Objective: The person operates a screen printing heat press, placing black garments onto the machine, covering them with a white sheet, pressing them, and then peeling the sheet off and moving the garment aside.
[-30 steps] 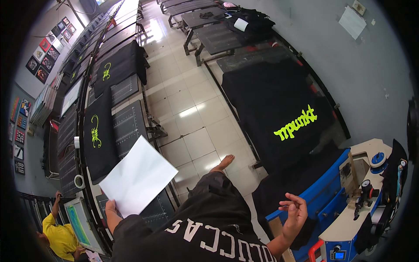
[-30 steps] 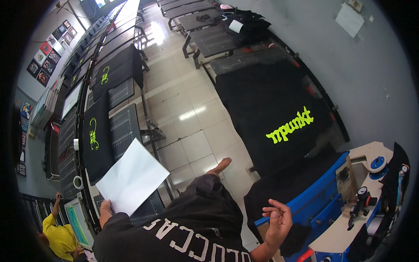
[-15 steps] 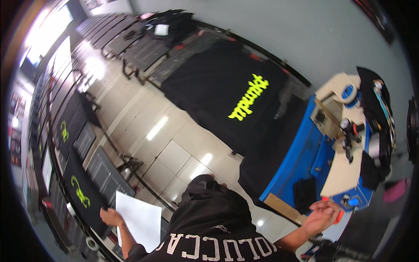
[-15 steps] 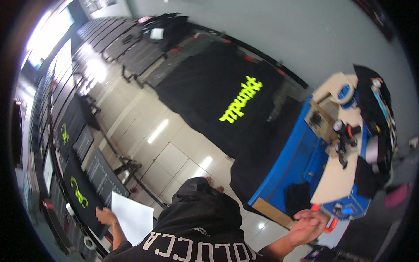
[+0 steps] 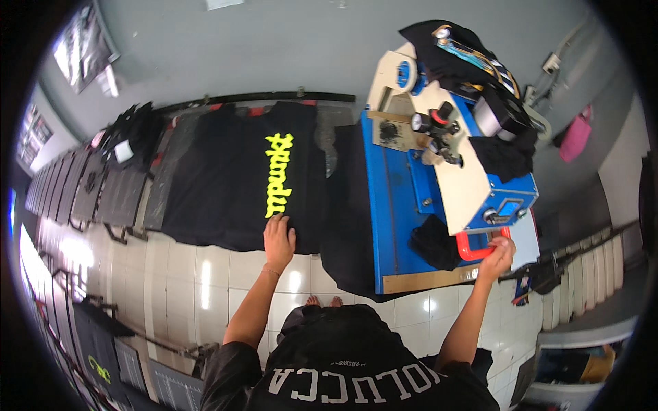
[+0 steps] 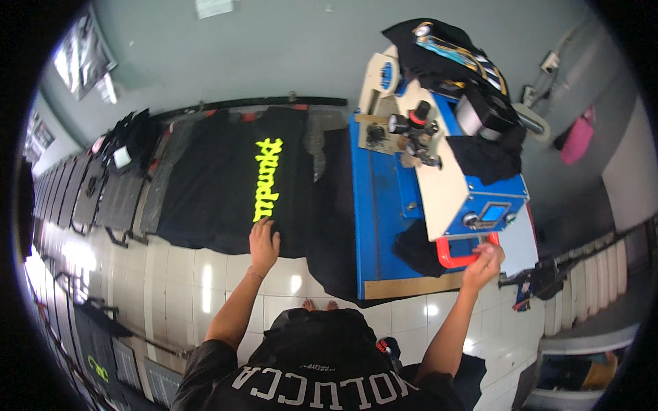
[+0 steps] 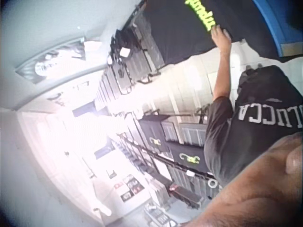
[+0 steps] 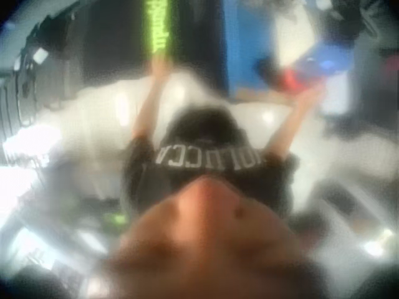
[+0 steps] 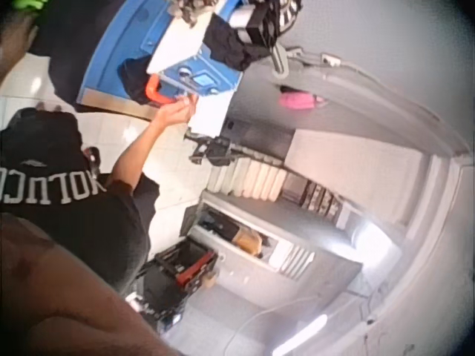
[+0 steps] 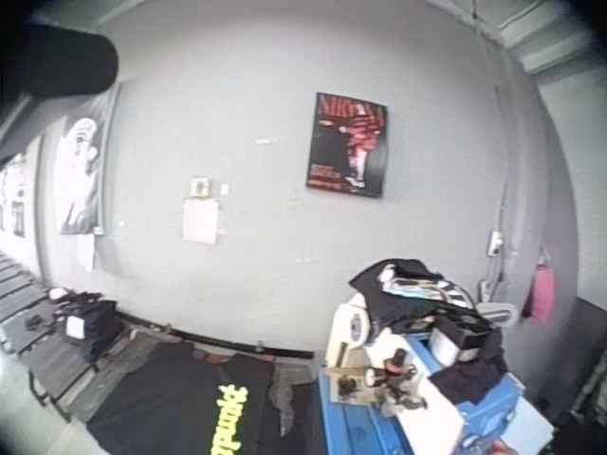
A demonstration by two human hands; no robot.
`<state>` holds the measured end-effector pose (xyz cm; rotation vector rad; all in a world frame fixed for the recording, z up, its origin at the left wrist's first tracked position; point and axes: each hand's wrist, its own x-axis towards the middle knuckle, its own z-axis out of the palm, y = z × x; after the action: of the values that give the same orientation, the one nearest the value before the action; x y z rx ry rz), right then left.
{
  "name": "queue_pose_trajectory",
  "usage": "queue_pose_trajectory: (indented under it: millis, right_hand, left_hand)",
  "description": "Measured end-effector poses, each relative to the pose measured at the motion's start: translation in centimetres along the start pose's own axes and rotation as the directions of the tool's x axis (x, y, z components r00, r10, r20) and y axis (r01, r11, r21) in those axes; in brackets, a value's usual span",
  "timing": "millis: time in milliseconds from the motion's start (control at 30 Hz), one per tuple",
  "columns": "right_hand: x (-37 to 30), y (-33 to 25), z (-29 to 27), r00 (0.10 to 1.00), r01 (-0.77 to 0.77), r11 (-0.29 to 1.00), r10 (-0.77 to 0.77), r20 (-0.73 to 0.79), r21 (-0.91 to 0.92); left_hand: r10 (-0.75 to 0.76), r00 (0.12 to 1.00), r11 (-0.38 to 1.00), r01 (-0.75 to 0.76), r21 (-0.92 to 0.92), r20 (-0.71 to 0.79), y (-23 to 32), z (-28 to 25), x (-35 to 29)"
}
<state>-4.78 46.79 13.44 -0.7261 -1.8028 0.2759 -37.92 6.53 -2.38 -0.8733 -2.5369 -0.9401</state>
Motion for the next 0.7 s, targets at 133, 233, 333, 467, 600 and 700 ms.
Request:
queue_pose_trajectory:
  millis: [133,233,333,467,600,700]
  right_hand:
    - [0.7,0.0,0.6,0.989,0.144,0.990,-0.144,-0.031,0.009]
    - [0.5,0.0,0.5,0.991,0.108,0.993,-0.104,-0.080,0.042]
    - [0.9,-0.6,0.6,0.986,0.142,0.990,-0.142,-0.089,-0.002]
    - [0.9,-0.8,0.8,0.983,0.130,0.991,-0.128,-0.129,0.012]
    - [1.1,-0.8,1.0,0.976,0.164,0.986,-0.159,-0.148,0.026]
    - [1.2,-0.8,0.9,0.981,0.142,0.990,-0.137,-0.141,0.027]
  left_hand:
    - [0.023,0.966,0.990,-0.057,0.125,0.256,0.4,4.2,-2.0]
    - [-0.005,0.950,0.970,-0.071,0.231,0.312,0.9,5.3,-3.5]
    - [-0.034,0.944,0.973,-0.044,0.227,0.328,1.2,5.2,-3.7]
    - [-0.018,0.917,0.965,-0.087,0.246,0.398,1.4,4.6,-3.6]
    - [-0.009,0.922,0.961,-0.099,0.258,0.387,1.1,4.9,-3.7]
    - [-0.017,0.911,0.963,-0.095,0.251,0.412,1.2,5.0,-3.7]
